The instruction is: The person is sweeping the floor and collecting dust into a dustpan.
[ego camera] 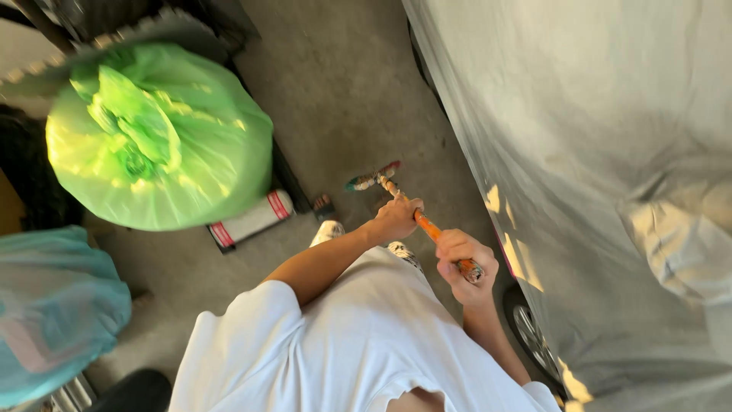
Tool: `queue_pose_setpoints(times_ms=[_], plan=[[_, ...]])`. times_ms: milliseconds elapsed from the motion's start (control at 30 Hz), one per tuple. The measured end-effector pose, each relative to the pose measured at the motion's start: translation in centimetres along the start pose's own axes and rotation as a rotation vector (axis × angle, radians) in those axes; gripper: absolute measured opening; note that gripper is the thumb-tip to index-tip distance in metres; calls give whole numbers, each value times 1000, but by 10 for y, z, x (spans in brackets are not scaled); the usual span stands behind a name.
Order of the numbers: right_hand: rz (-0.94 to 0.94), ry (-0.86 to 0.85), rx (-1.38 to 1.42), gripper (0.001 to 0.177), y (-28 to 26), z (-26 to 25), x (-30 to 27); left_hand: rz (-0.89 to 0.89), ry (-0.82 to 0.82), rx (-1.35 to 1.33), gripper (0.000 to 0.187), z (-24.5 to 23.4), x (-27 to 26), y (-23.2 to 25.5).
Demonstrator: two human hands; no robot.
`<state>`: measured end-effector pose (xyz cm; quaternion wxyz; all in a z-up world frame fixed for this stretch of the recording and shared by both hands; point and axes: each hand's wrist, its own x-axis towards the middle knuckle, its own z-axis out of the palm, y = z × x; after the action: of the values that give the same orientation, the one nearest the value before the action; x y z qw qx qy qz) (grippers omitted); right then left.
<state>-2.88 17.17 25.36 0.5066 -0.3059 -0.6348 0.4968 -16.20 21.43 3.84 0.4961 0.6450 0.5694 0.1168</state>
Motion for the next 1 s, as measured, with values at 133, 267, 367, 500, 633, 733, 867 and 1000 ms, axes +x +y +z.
queue_pose_setpoints(times_ms=[133, 267, 367, 500, 633, 733, 867, 1000], plan=[[-28, -221, 143, 30, 30, 16, 75, -1, 38, -12, 20, -79, 22, -25], [260, -61, 554, 53, 115, 25, 142, 99, 144, -24, 20, -148, 57, -37], [680, 224, 567, 47, 250, -3, 168, 89, 197, 6, 22, -197, 78, -17], [1150, -299, 654, 44, 377, -25, 216, 121, 107, 169, 25, -239, 124, -12], [1200, -552, 228, 23, 481, -56, 280, 392, -59, -102, 18, -294, 194, -54], [1567, 44, 575, 20, 494, -68, 308, 294, -107, -382, 35, -339, 236, -72], [1532, -200, 232, 14, 495, -74, 371, 169, 190, -291, 31, -409, 322, -108], [1428, -304, -25, 21, 482, -72, 453, 112, 327, -189, 31, -474, 407, -146]])
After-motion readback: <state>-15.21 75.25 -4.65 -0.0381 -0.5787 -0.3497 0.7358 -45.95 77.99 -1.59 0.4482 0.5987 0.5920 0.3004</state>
